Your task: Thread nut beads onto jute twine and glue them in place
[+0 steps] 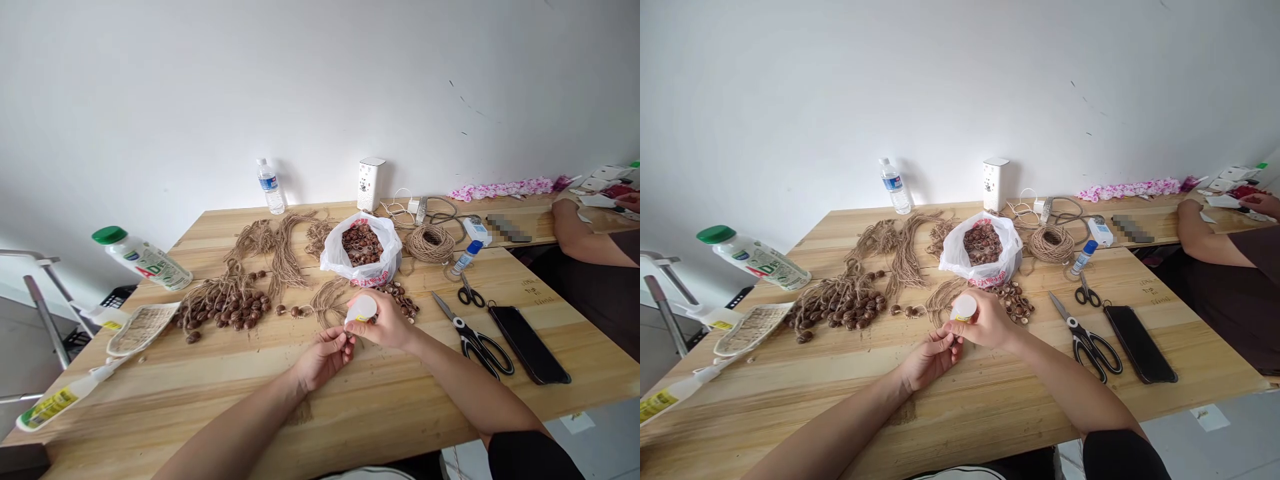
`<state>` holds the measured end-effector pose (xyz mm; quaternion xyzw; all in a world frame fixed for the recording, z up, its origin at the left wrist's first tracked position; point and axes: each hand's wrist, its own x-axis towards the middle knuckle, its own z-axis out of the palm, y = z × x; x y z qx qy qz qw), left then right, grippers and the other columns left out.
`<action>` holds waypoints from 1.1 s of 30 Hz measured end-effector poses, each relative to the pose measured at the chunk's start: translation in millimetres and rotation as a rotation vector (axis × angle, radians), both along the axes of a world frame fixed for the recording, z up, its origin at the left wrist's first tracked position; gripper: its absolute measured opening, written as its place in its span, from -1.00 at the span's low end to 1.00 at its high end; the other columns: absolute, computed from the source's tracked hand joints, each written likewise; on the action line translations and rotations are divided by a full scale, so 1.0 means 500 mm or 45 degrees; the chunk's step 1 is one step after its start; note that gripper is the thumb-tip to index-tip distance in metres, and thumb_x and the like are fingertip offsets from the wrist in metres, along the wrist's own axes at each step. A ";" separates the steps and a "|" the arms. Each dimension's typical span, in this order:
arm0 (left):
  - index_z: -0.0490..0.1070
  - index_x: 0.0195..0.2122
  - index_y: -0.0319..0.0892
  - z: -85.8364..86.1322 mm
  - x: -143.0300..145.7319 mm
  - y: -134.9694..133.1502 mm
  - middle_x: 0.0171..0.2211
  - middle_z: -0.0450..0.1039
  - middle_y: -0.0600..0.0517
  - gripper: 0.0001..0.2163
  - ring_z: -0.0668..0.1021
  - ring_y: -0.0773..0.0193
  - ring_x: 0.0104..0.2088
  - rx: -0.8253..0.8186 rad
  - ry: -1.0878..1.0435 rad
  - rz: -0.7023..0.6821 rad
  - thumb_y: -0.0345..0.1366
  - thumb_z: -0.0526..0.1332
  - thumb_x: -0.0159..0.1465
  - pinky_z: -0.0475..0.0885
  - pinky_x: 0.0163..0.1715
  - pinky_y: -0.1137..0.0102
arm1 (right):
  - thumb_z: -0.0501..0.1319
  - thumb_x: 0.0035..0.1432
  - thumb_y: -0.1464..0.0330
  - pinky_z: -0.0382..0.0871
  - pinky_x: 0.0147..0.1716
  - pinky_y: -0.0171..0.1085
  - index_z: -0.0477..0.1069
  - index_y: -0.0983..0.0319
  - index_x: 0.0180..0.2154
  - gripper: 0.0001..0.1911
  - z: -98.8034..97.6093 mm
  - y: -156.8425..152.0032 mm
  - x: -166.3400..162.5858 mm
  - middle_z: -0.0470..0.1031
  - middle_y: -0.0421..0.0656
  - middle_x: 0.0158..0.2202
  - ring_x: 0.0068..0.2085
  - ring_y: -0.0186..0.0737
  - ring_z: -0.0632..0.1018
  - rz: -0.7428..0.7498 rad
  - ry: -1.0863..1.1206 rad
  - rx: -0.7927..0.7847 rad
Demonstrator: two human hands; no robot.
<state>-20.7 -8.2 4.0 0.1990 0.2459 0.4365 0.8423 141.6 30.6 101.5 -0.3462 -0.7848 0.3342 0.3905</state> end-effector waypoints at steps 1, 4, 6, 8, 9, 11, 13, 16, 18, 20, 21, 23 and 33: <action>0.52 -0.42 -0.23 0.001 0.000 0.000 -0.43 0.48 -0.01 -0.97 0.41 0.41 -0.51 0.001 0.003 0.003 -0.41 0.31 0.10 0.27 -0.48 0.47 | 0.35 -0.07 0.18 0.32 -0.39 -0.29 0.40 0.27 -0.32 -0.66 0.000 0.000 0.001 0.44 -0.14 -0.42 -0.42 -0.25 0.43 -0.020 0.028 -0.020; 0.52 -0.39 -0.21 0.002 0.002 0.000 -0.43 0.49 0.00 -0.94 0.42 0.40 -0.50 0.002 0.012 0.015 -0.43 0.32 0.08 0.27 -0.48 0.46 | 0.35 -0.06 0.19 0.32 -0.42 -0.31 0.39 0.28 -0.29 -0.65 -0.002 0.001 0.002 0.43 -0.15 -0.44 -0.44 -0.26 0.42 -0.060 0.096 -0.102; 0.52 -0.38 -0.18 0.002 0.003 -0.001 -0.43 0.50 0.01 -0.91 0.43 0.40 -0.50 -0.001 0.014 0.029 -0.44 0.33 0.06 0.27 -0.48 0.46 | 0.36 -0.08 0.21 0.30 -0.44 -0.32 0.39 0.29 -0.30 -0.65 -0.004 0.002 0.002 0.42 -0.16 -0.44 -0.45 -0.28 0.41 -0.070 0.102 -0.129; 0.51 -0.37 -0.17 0.003 0.003 -0.003 -0.43 0.50 0.02 -0.89 0.43 0.40 -0.49 0.001 0.011 0.033 -0.45 0.33 0.06 0.26 -0.48 0.47 | 0.38 -0.10 0.23 0.30 -0.44 -0.33 0.40 0.29 -0.33 -0.66 -0.006 0.002 0.002 0.42 -0.16 -0.43 -0.44 -0.28 0.41 -0.070 0.092 -0.129; 0.51 -0.37 -0.17 0.003 0.003 -0.004 -0.43 0.50 0.01 -0.89 0.43 0.40 -0.49 0.003 0.008 0.035 -0.46 0.33 0.06 0.26 -0.47 0.47 | 0.38 -0.10 0.23 0.30 -0.44 -0.33 0.40 0.29 -0.33 -0.67 -0.007 0.002 0.002 0.42 -0.16 -0.43 -0.43 -0.27 0.41 -0.064 0.090 -0.132; 0.51 -0.35 -0.19 0.003 0.003 -0.005 -0.43 0.50 0.01 -0.88 0.43 0.40 -0.49 0.004 0.003 0.038 -0.46 0.32 0.06 0.26 -0.47 0.47 | 0.37 -0.10 0.23 0.30 -0.44 -0.33 0.39 0.29 -0.33 -0.67 -0.008 0.002 0.002 0.42 -0.16 -0.43 -0.43 -0.27 0.41 -0.047 0.100 -0.154; 0.51 -0.35 -0.20 0.004 0.003 -0.005 -0.43 0.50 0.00 -0.88 0.43 0.40 -0.49 -0.004 0.007 0.040 -0.46 0.33 0.06 0.26 -0.47 0.46 | 0.37 -0.10 0.21 0.31 -0.44 -0.33 0.39 0.28 -0.34 -0.66 -0.009 0.001 0.001 0.42 -0.16 -0.44 -0.43 -0.28 0.41 -0.044 0.116 -0.178; 0.51 -0.37 -0.19 0.004 0.003 -0.004 -0.44 0.50 0.01 -0.89 0.43 0.39 -0.50 0.000 0.030 0.032 -0.45 0.33 0.05 0.26 -0.47 0.46 | 0.38 -0.11 0.20 0.30 -0.46 -0.34 0.39 0.27 -0.36 -0.66 -0.013 0.001 -0.001 0.42 -0.17 -0.45 -0.44 -0.28 0.40 -0.064 0.117 -0.198; 0.51 -0.37 -0.18 0.003 0.003 -0.004 -0.44 0.49 0.01 -0.89 0.43 0.40 -0.50 0.014 0.043 0.027 -0.44 0.33 0.05 0.27 -0.47 0.46 | 0.37 -0.11 0.20 0.30 -0.47 -0.34 0.39 0.27 -0.35 -0.66 -0.015 0.001 -0.002 0.42 -0.17 -0.46 -0.44 -0.28 0.40 -0.065 0.117 -0.218; 0.51 -0.37 -0.18 0.003 0.003 -0.004 -0.45 0.49 0.02 -0.90 0.43 0.40 -0.50 0.022 0.048 0.024 -0.45 0.33 0.06 0.27 -0.47 0.46 | 0.37 -0.10 0.21 0.29 -0.47 -0.34 0.38 0.27 -0.34 -0.66 -0.017 0.000 -0.004 0.42 -0.18 -0.47 -0.45 -0.29 0.40 -0.053 0.120 -0.239; 0.51 -0.38 -0.19 0.002 0.003 -0.004 -0.45 0.49 0.01 -0.90 0.43 0.41 -0.50 0.022 0.047 0.022 -0.45 0.33 0.06 0.27 -0.47 0.47 | 0.37 -0.10 0.21 0.29 -0.48 -0.35 0.38 0.27 -0.34 -0.66 -0.018 0.000 -0.004 0.42 -0.18 -0.47 -0.46 -0.29 0.39 -0.048 0.121 -0.243; 0.51 -0.38 -0.19 0.002 0.003 -0.004 -0.45 0.50 0.01 -0.90 0.43 0.41 -0.50 0.019 0.046 0.020 -0.45 0.33 0.06 0.27 -0.47 0.47 | 0.37 -0.10 0.21 0.28 -0.49 -0.35 0.38 0.27 -0.35 -0.67 -0.018 -0.001 -0.005 0.41 -0.19 -0.48 -0.47 -0.30 0.38 -0.038 0.117 -0.237; 0.52 -0.36 -0.21 0.004 0.005 -0.004 -0.45 0.50 0.00 -0.89 0.42 0.41 -0.51 0.016 0.037 0.016 -0.46 0.33 0.06 0.26 -0.47 0.46 | 0.35 -0.07 0.19 0.25 -0.49 -0.33 0.39 0.27 -0.38 -0.69 -0.005 -0.005 -0.003 0.39 -0.19 -0.49 -0.47 -0.29 0.37 -0.018 0.096 -0.177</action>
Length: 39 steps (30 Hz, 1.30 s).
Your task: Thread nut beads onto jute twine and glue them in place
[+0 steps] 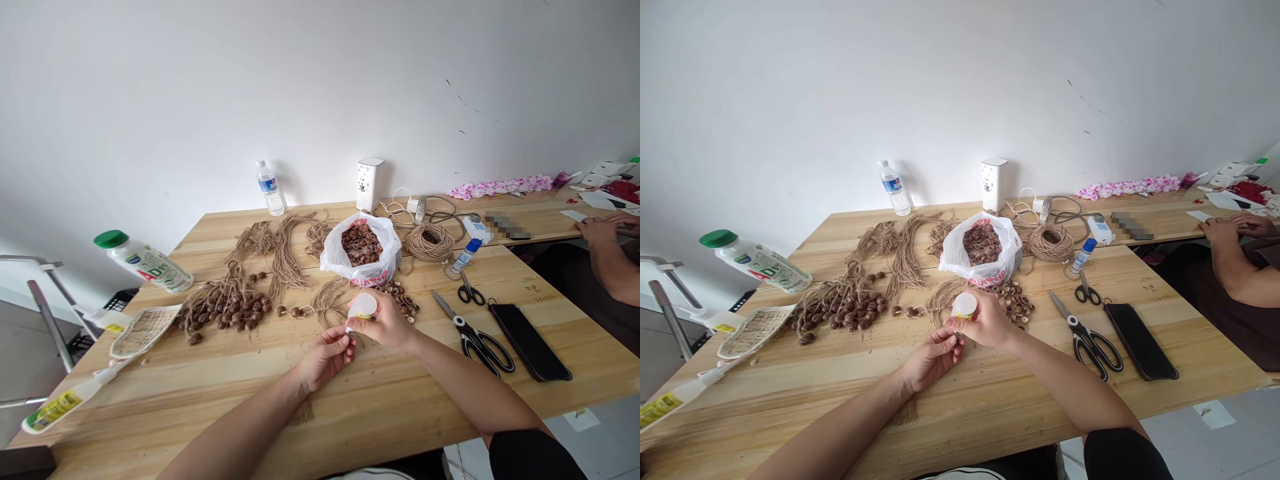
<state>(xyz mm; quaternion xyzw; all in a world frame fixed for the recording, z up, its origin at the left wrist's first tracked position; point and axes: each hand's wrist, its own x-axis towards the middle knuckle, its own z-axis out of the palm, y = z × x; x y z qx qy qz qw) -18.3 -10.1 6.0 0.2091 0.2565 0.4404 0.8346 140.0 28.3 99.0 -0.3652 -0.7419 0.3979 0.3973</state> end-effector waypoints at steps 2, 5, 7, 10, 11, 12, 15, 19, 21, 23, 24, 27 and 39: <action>0.52 -0.37 -0.22 0.001 0.000 -0.002 -0.45 0.50 0.00 -0.90 0.42 0.40 -0.51 -0.018 -0.004 0.012 -0.46 0.33 0.06 0.26 -0.47 0.46 | 0.35 -0.07 0.18 0.24 -0.49 -0.32 0.38 0.27 -0.40 -0.69 0.003 -0.001 -0.002 0.38 -0.19 -0.49 -0.48 -0.29 0.36 0.001 0.000 0.013; 0.51 -0.39 -0.24 0.002 0.000 -0.003 -0.46 0.50 -0.01 -0.91 0.42 0.41 -0.51 -0.038 0.000 0.016 -0.46 0.33 0.05 0.26 -0.47 0.46 | 0.35 -0.07 0.17 0.24 -0.49 -0.32 0.38 0.26 -0.42 -0.69 0.006 -0.002 -0.003 0.38 -0.19 -0.50 -0.48 -0.30 0.36 -0.005 -0.008 0.032; 0.50 -0.38 -0.24 0.001 -0.001 -0.002 -0.46 0.50 -0.02 -0.89 0.42 0.41 -0.51 -0.037 0.005 0.012 -0.45 0.35 0.04 0.26 -0.47 0.47 | 0.34 -0.07 0.16 0.24 -0.49 -0.32 0.38 0.26 -0.43 -0.69 0.007 -0.002 -0.003 0.38 -0.19 -0.50 -0.48 -0.30 0.35 -0.010 -0.016 0.052; 0.49 -0.36 -0.24 -0.001 -0.002 -0.001 -0.45 0.49 -0.02 -0.86 0.43 0.42 -0.51 -0.031 0.013 0.009 -0.42 0.37 0.02 0.28 -0.47 0.48 | 0.34 -0.06 0.15 0.24 -0.48 -0.32 0.38 0.26 -0.43 -0.68 0.005 -0.001 -0.001 0.38 -0.19 -0.51 -0.48 -0.29 0.35 -0.017 -0.029 0.070; 0.49 -0.36 -0.24 -0.002 -0.002 0.000 -0.45 0.48 -0.02 -0.85 0.43 0.42 -0.51 -0.031 0.014 0.007 -0.42 0.37 0.02 0.28 -0.47 0.48 | 0.34 -0.06 0.15 0.24 -0.48 -0.32 0.38 0.26 -0.42 -0.68 0.005 0.000 -0.001 0.38 -0.19 -0.51 -0.48 -0.29 0.35 -0.019 -0.032 0.069; 0.49 -0.36 -0.24 -0.002 -0.002 0.000 -0.45 0.48 -0.02 -0.85 0.43 0.42 -0.51 -0.029 0.014 0.007 -0.42 0.37 0.02 0.29 -0.47 0.48 | 0.34 -0.06 0.15 0.24 -0.48 -0.32 0.38 0.26 -0.42 -0.68 0.005 0.000 -0.001 0.38 -0.19 -0.50 -0.48 -0.29 0.35 -0.021 -0.033 0.067; 0.49 -0.36 -0.25 0.000 -0.001 -0.001 -0.45 0.48 -0.02 -0.85 0.43 0.42 -0.51 -0.026 0.011 0.009 -0.43 0.37 0.02 0.29 -0.48 0.49 | 0.34 -0.06 0.15 0.23 -0.49 -0.32 0.38 0.26 -0.42 -0.68 0.005 -0.001 -0.001 0.38 -0.19 -0.50 -0.48 -0.29 0.35 -0.019 -0.028 0.059; 0.49 -0.37 -0.25 0.002 0.000 -0.002 -0.45 0.49 -0.03 -0.86 0.43 0.42 -0.51 -0.025 0.011 0.009 -0.43 0.37 0.02 0.29 -0.48 0.49 | 0.34 -0.06 0.15 0.21 -0.51 -0.33 0.38 0.27 -0.42 -0.68 0.009 -0.002 -0.001 0.37 -0.19 -0.51 -0.49 -0.30 0.35 -0.005 -0.021 0.059; 0.50 -0.37 -0.25 0.002 0.000 -0.002 -0.45 0.49 -0.03 -0.87 0.43 0.42 -0.51 -0.023 0.006 0.010 -0.44 0.37 0.02 0.29 -0.48 0.49 | 0.34 -0.07 0.15 0.22 -0.50 -0.32 0.39 0.26 -0.42 -0.68 0.011 -0.003 -0.002 0.38 -0.19 -0.51 -0.49 -0.29 0.36 -0.005 -0.025 0.062; 0.50 -0.38 -0.25 0.002 0.000 -0.002 -0.46 0.49 -0.03 -0.87 0.43 0.42 -0.51 -0.019 0.004 0.010 -0.44 0.36 0.02 0.29 -0.48 0.49 | 0.34 -0.07 0.14 0.23 -0.49 -0.32 0.39 0.27 -0.42 -0.67 0.011 -0.003 -0.002 0.40 -0.18 -0.50 -0.48 -0.29 0.37 -0.002 -0.030 0.069; 0.50 -0.38 -0.25 0.002 0.000 -0.002 -0.46 0.49 -0.03 -0.88 0.43 0.42 -0.51 -0.017 0.004 0.009 -0.44 0.36 0.02 0.29 -0.48 0.49 | 0.34 -0.07 0.14 0.23 -0.49 -0.32 0.40 0.27 -0.42 -0.66 0.011 -0.003 -0.002 0.40 -0.17 -0.49 -0.48 -0.28 0.37 0.000 -0.030 0.074; 0.50 -0.38 -0.26 0.004 0.000 -0.002 -0.46 0.50 -0.03 -0.89 0.43 0.42 -0.51 -0.013 0.001 0.008 -0.45 0.35 0.04 0.29 -0.48 0.49 | 0.34 -0.07 0.13 0.24 -0.49 -0.32 0.40 0.28 -0.41 -0.66 0.010 -0.004 -0.003 0.41 -0.16 -0.49 -0.48 -0.28 0.38 0.005 -0.030 0.089; 0.53 -0.39 -0.23 -0.001 -0.001 0.002 -0.46 0.51 0.00 -0.92 0.44 0.43 -0.52 0.032 -0.008 -0.015 -0.46 0.32 0.07 0.30 -0.49 0.50 | 0.34 -0.06 0.12 0.24 -0.50 -0.35 0.41 0.30 -0.42 -0.64 0.008 -0.003 -0.004 0.41 -0.18 -0.51 -0.49 -0.32 0.38 0.012 -0.030 0.148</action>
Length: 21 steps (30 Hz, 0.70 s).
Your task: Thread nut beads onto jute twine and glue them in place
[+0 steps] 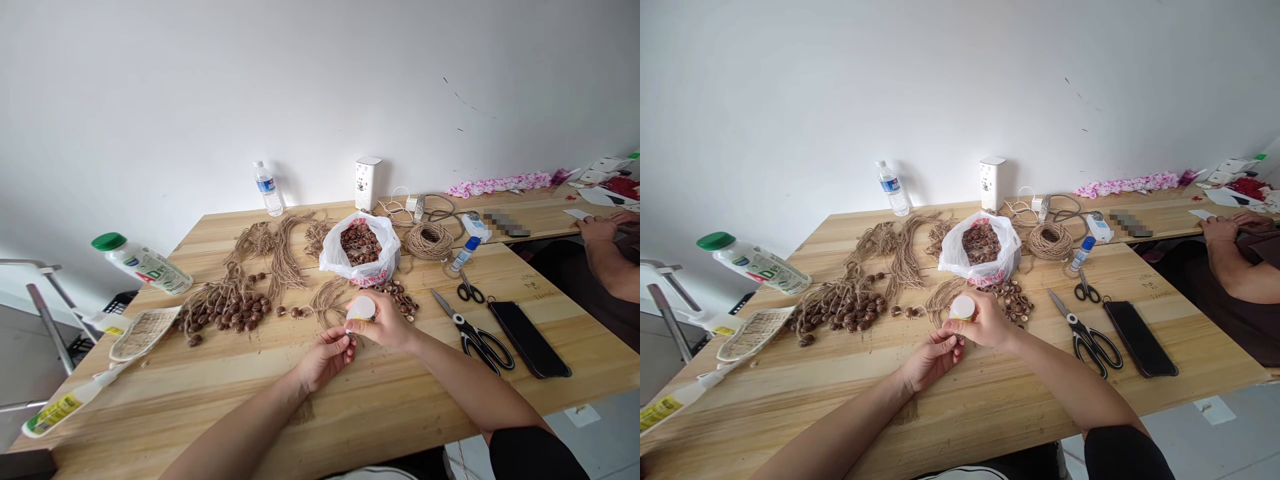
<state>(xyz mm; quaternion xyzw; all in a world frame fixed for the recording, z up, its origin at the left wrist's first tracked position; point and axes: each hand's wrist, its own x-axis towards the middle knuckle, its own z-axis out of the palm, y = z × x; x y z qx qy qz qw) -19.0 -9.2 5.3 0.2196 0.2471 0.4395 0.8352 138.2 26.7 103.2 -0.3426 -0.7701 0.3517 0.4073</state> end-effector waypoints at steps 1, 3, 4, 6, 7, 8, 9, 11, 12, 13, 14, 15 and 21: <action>0.53 -0.39 -0.23 0.000 0.000 0.000 -0.46 0.51 0.00 -0.92 0.44 0.43 -0.52 0.000 0.001 -0.001 -0.46 0.32 0.07 0.30 -0.49 0.50 | 0.34 -0.06 0.12 0.24 -0.51 -0.35 0.41 0.30 -0.42 -0.64 0.000 0.000 0.000 0.40 -0.18 -0.51 -0.49 -0.32 0.37 0.001 -0.001 0.003; 0.54 -0.39 -0.23 0.000 0.000 0.000 -0.46 0.52 0.00 -0.93 0.44 0.42 -0.51 -0.001 0.003 -0.002 -0.46 0.31 0.07 0.30 -0.49 0.50 | 0.34 -0.07 0.12 0.24 -0.52 -0.35 0.41 0.30 -0.43 -0.64 0.000 0.000 0.000 0.40 -0.18 -0.51 -0.50 -0.33 0.37 0.000 0.000 0.006; 0.54 -0.39 -0.23 0.000 0.000 0.000 -0.46 0.52 0.00 -0.93 0.44 0.42 -0.51 -0.002 0.003 -0.002 -0.46 0.32 0.07 0.31 -0.49 0.50 | 0.34 -0.07 0.11 0.23 -0.52 -0.36 0.41 0.30 -0.43 -0.64 0.000 0.000 0.000 0.39 -0.19 -0.52 -0.50 -0.33 0.36 -0.002 0.000 0.006; 0.54 -0.39 -0.22 0.001 0.001 -0.001 -0.46 0.52 0.00 -0.92 0.44 0.42 -0.51 -0.004 0.001 0.001 -0.46 0.32 0.07 0.31 -0.49 0.50 | 0.34 -0.07 0.11 0.23 -0.52 -0.36 0.41 0.29 -0.43 -0.64 0.000 0.000 -0.001 0.39 -0.19 -0.52 -0.50 -0.33 0.36 -0.005 0.002 0.003; 0.54 -0.39 -0.22 0.001 0.001 -0.001 -0.46 0.52 0.00 -0.92 0.44 0.42 -0.51 -0.005 0.001 0.002 -0.46 0.32 0.07 0.31 -0.49 0.50 | 0.34 -0.07 0.11 0.23 -0.52 -0.36 0.41 0.30 -0.43 -0.63 0.000 0.000 -0.001 0.39 -0.19 -0.52 -0.50 -0.33 0.36 -0.007 0.001 0.001; 0.54 -0.39 -0.22 0.001 0.001 -0.001 -0.46 0.52 0.00 -0.92 0.44 0.42 -0.51 -0.007 0.001 0.002 -0.46 0.32 0.06 0.31 -0.49 0.50 | 0.34 -0.07 0.11 0.23 -0.52 -0.36 0.41 0.30 -0.43 -0.63 0.000 0.000 -0.001 0.40 -0.19 -0.52 -0.50 -0.33 0.36 -0.007 0.000 -0.001; 0.54 -0.39 -0.22 0.001 0.001 -0.001 -0.46 0.52 0.00 -0.92 0.44 0.42 -0.52 -0.010 0.002 0.002 -0.46 0.32 0.06 0.31 -0.49 0.50 | 0.34 -0.07 0.12 0.23 -0.52 -0.36 0.41 0.30 -0.43 -0.64 0.000 0.000 -0.001 0.40 -0.19 -0.52 -0.50 -0.33 0.36 -0.006 0.000 -0.006; 0.54 -0.39 -0.22 0.001 0.001 -0.001 -0.47 0.52 0.00 -0.92 0.44 0.41 -0.52 -0.017 0.004 0.002 -0.46 0.33 0.06 0.31 -0.49 0.50 | 0.34 -0.08 0.12 0.23 -0.52 -0.36 0.41 0.31 -0.42 -0.64 -0.001 0.000 0.000 0.41 -0.18 -0.51 -0.50 -0.33 0.37 -0.004 0.002 -0.014; 0.54 -0.40 -0.21 0.001 0.001 -0.001 -0.47 0.52 0.00 -0.92 0.44 0.41 -0.52 -0.020 0.004 0.002 -0.45 0.33 0.06 0.31 -0.49 0.50 | 0.35 -0.08 0.13 0.24 -0.51 -0.35 0.41 0.31 -0.42 -0.64 -0.001 0.000 0.000 0.41 -0.17 -0.51 -0.49 -0.32 0.37 -0.004 0.003 -0.016; 0.54 -0.40 -0.21 0.001 0.001 -0.001 -0.47 0.52 0.00 -0.92 0.44 0.41 -0.52 -0.023 0.004 0.002 -0.45 0.33 0.05 0.31 -0.49 0.50 | 0.35 -0.08 0.13 0.24 -0.51 -0.35 0.41 0.31 -0.42 -0.64 -0.001 0.001 0.000 0.42 -0.17 -0.51 -0.49 -0.32 0.38 -0.005 0.003 -0.016; 0.54 -0.40 -0.21 0.001 0.002 0.000 -0.47 0.52 0.00 -0.92 0.44 0.41 -0.52 -0.025 0.004 0.003 -0.45 0.33 0.05 0.31 -0.49 0.50 | 0.35 -0.08 0.13 0.25 -0.50 -0.35 0.41 0.31 -0.42 -0.64 0.000 0.001 0.001 0.42 -0.17 -0.50 -0.49 -0.32 0.38 -0.006 0.002 -0.017; 0.54 -0.40 -0.21 0.001 0.002 0.000 -0.47 0.52 -0.01 -0.93 0.44 0.41 -0.52 -0.026 0.002 0.003 -0.45 0.33 0.05 0.30 -0.49 0.50 | 0.35 -0.08 0.13 0.25 -0.50 -0.35 0.41 0.31 -0.42 -0.64 0.000 0.001 0.001 0.42 -0.17 -0.50 -0.48 -0.31 0.38 -0.005 0.000 -0.019; 0.54 -0.41 -0.20 -0.001 0.001 -0.002 -0.47 0.52 0.00 -0.93 0.44 0.41 -0.51 -0.031 0.002 0.001 -0.45 0.33 0.06 0.30 -0.49 0.49 | 0.34 -0.06 0.14 0.26 -0.49 -0.35 0.41 0.30 -0.41 -0.65 0.000 0.001 0.001 0.43 -0.17 -0.49 -0.48 -0.31 0.39 0.006 0.001 -0.023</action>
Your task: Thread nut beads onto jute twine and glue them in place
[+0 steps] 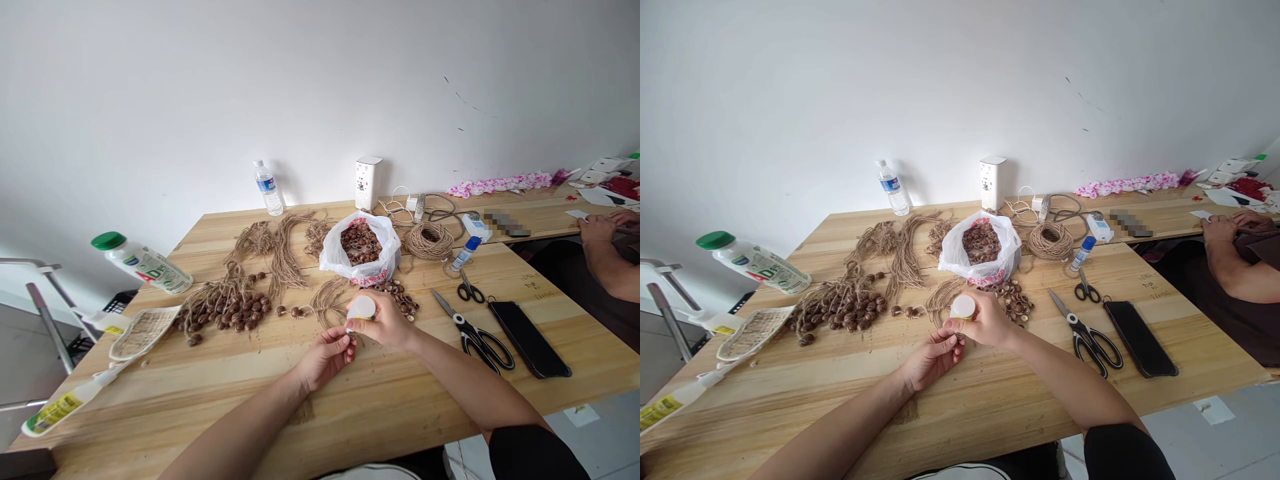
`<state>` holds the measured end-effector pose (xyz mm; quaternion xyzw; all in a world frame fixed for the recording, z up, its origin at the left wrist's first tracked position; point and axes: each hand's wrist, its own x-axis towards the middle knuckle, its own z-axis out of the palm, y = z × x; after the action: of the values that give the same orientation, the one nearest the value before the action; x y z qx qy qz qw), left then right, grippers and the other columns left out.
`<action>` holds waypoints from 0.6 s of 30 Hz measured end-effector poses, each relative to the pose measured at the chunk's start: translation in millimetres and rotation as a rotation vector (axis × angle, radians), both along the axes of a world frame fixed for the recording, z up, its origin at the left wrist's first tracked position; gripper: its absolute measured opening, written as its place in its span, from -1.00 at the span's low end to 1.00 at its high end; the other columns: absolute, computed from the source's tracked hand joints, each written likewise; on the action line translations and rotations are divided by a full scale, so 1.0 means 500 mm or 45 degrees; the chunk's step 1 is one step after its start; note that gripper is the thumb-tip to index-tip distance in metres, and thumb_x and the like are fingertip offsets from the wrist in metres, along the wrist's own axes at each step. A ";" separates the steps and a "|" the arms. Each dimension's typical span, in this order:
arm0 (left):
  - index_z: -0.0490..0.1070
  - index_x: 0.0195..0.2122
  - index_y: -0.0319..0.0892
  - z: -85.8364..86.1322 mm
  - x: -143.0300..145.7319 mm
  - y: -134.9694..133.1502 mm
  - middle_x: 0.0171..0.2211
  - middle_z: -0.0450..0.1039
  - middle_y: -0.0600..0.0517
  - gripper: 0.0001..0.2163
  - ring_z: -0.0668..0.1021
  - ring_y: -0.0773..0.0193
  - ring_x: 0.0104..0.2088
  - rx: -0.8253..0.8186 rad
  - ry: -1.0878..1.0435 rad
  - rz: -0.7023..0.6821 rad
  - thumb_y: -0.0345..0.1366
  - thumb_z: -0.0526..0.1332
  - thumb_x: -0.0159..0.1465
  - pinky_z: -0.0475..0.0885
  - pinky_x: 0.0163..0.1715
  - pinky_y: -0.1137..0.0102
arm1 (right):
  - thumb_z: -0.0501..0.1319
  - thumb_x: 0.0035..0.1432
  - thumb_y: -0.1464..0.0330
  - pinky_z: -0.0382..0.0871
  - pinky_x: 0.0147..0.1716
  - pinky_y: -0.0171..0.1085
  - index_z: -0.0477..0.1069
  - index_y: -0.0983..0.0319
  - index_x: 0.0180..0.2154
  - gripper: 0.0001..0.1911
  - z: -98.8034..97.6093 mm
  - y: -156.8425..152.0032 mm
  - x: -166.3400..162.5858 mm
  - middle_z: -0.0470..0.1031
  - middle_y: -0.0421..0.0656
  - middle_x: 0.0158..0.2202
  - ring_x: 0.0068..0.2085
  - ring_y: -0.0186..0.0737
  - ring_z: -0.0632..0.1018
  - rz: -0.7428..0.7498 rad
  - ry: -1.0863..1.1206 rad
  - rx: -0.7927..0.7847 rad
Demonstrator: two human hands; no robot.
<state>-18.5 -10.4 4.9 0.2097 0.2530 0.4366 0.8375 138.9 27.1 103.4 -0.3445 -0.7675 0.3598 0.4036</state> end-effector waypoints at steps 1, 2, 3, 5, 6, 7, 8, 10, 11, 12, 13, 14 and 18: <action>0.54 -0.41 -0.20 0.000 0.000 0.000 -0.47 0.52 0.00 -0.93 0.44 0.41 -0.51 0.000 0.000 -0.001 -0.45 0.33 0.06 0.30 -0.49 0.49 | 0.34 -0.06 0.14 0.26 -0.48 -0.35 0.42 0.30 -0.41 -0.66 -0.001 0.000 0.000 0.43 -0.17 -0.49 -0.48 -0.31 0.39 -0.004 -0.002 0.009; 0.54 -0.41 -0.20 -0.001 -0.001 0.000 -0.47 0.52 0.00 -0.93 0.44 0.41 -0.51 0.000 -0.001 -0.002 -0.45 0.33 0.06 0.30 -0.49 0.50 | 0.34 -0.05 0.15 0.26 -0.49 -0.35 0.42 0.30 -0.41 -0.67 -0.002 0.001 0.000 0.43 -0.17 -0.49 -0.48 -0.31 0.39 -0.009 -0.005 0.021; 0.54 -0.40 -0.20 -0.001 -0.001 0.000 -0.46 0.52 0.01 -0.93 0.44 0.42 -0.51 0.000 -0.001 -0.003 -0.45 0.33 0.06 0.29 -0.49 0.50 | 0.33 -0.05 0.16 0.26 -0.49 -0.35 0.42 0.30 -0.42 -0.67 -0.003 0.001 0.001 0.42 -0.17 -0.49 -0.48 -0.31 0.39 -0.013 -0.006 0.035; 0.54 -0.39 -0.21 -0.001 -0.001 0.001 -0.46 0.52 0.00 -0.92 0.44 0.42 -0.51 0.002 0.003 -0.007 -0.45 0.32 0.07 0.30 -0.48 0.50 | 0.33 -0.04 0.17 0.25 -0.49 -0.35 0.42 0.31 -0.42 -0.68 -0.005 0.002 0.001 0.42 -0.16 -0.49 -0.48 -0.31 0.39 -0.015 -0.008 0.056; 0.54 -0.39 -0.21 -0.002 -0.002 0.001 -0.46 0.52 0.00 -0.92 0.44 0.42 -0.51 0.003 0.005 -0.008 -0.45 0.32 0.07 0.30 -0.48 0.50 | 0.33 -0.04 0.17 0.25 -0.49 -0.34 0.42 0.31 -0.42 -0.68 -0.005 0.003 0.001 0.41 -0.16 -0.49 -0.48 -0.31 0.39 -0.015 -0.010 0.060; 0.54 -0.39 -0.21 -0.001 -0.002 0.001 -0.46 0.52 0.00 -0.92 0.44 0.42 -0.51 0.003 0.006 -0.006 -0.45 0.32 0.07 0.30 -0.48 0.50 | 0.33 -0.04 0.17 0.25 -0.49 -0.34 0.42 0.31 -0.42 -0.68 -0.005 0.003 0.001 0.41 -0.16 -0.50 -0.48 -0.31 0.39 -0.014 -0.013 0.063; 0.53 -0.39 -0.21 -0.001 -0.002 0.001 -0.46 0.52 0.00 -0.92 0.44 0.42 -0.51 0.002 0.006 -0.005 -0.46 0.32 0.07 0.30 -0.48 0.50 | 0.33 -0.05 0.17 0.25 -0.49 -0.34 0.41 0.31 -0.42 -0.68 -0.006 0.003 0.001 0.41 -0.16 -0.50 -0.48 -0.31 0.39 -0.016 -0.017 0.065; 0.53 -0.39 -0.21 -0.001 -0.002 0.000 -0.46 0.52 0.00 -0.92 0.44 0.42 -0.51 0.000 0.007 -0.007 -0.46 0.32 0.07 0.30 -0.48 0.50 | 0.33 -0.04 0.17 0.25 -0.49 -0.34 0.41 0.30 -0.42 -0.68 -0.006 0.004 0.001 0.41 -0.17 -0.50 -0.48 -0.31 0.38 -0.021 -0.028 0.070; 0.53 -0.39 -0.21 -0.002 -0.002 0.000 -0.46 0.52 0.00 -0.92 0.44 0.41 -0.51 0.000 0.007 -0.006 -0.46 0.32 0.07 0.29 -0.48 0.49 | 0.33 -0.04 0.17 0.25 -0.49 -0.34 0.41 0.30 -0.42 -0.69 -0.007 0.004 0.001 0.41 -0.17 -0.50 -0.48 -0.31 0.38 -0.022 -0.031 0.075; 0.53 -0.39 -0.21 -0.002 -0.002 0.000 -0.46 0.52 0.00 -0.92 0.44 0.41 -0.51 0.000 0.007 -0.006 -0.46 0.32 0.06 0.29 -0.48 0.49 | 0.33 -0.03 0.19 0.25 -0.48 -0.34 0.41 0.30 -0.42 -0.70 -0.007 0.005 0.001 0.41 -0.17 -0.49 -0.47 -0.31 0.38 -0.024 -0.033 0.081; 0.53 -0.39 -0.21 -0.002 -0.002 0.000 -0.46 0.52 0.00 -0.92 0.45 0.41 -0.51 -0.002 0.006 -0.005 -0.46 0.32 0.06 0.29 -0.48 0.49 | 0.32 -0.03 0.20 0.25 -0.48 -0.34 0.41 0.31 -0.42 -0.71 -0.008 0.006 0.001 0.41 -0.16 -0.49 -0.47 -0.31 0.38 -0.027 -0.033 0.087; 0.53 -0.39 -0.21 -0.003 -0.002 0.000 -0.46 0.52 0.00 -0.92 0.45 0.41 -0.51 -0.003 0.005 -0.005 -0.46 0.32 0.06 0.29 -0.48 0.49 | 0.32 -0.03 0.21 0.25 -0.48 -0.34 0.41 0.31 -0.42 -0.72 -0.009 0.006 0.002 0.40 -0.16 -0.49 -0.47 -0.31 0.38 -0.030 -0.032 0.088; 0.54 -0.37 -0.20 -0.003 -0.002 0.001 -0.46 0.52 0.00 -0.90 0.45 0.41 -0.51 0.002 0.003 -0.011 -0.45 0.33 0.06 0.29 -0.48 0.49 | 0.33 -0.05 0.19 0.24 -0.50 -0.35 0.40 0.31 -0.42 -0.69 -0.010 0.008 0.005 0.38 -0.18 -0.50 -0.49 -0.33 0.36 -0.032 -0.021 0.030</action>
<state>-19.4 -10.0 3.2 0.2120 0.2528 0.4329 0.8389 141.5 31.1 98.5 -0.3522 -0.7706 0.3429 0.4056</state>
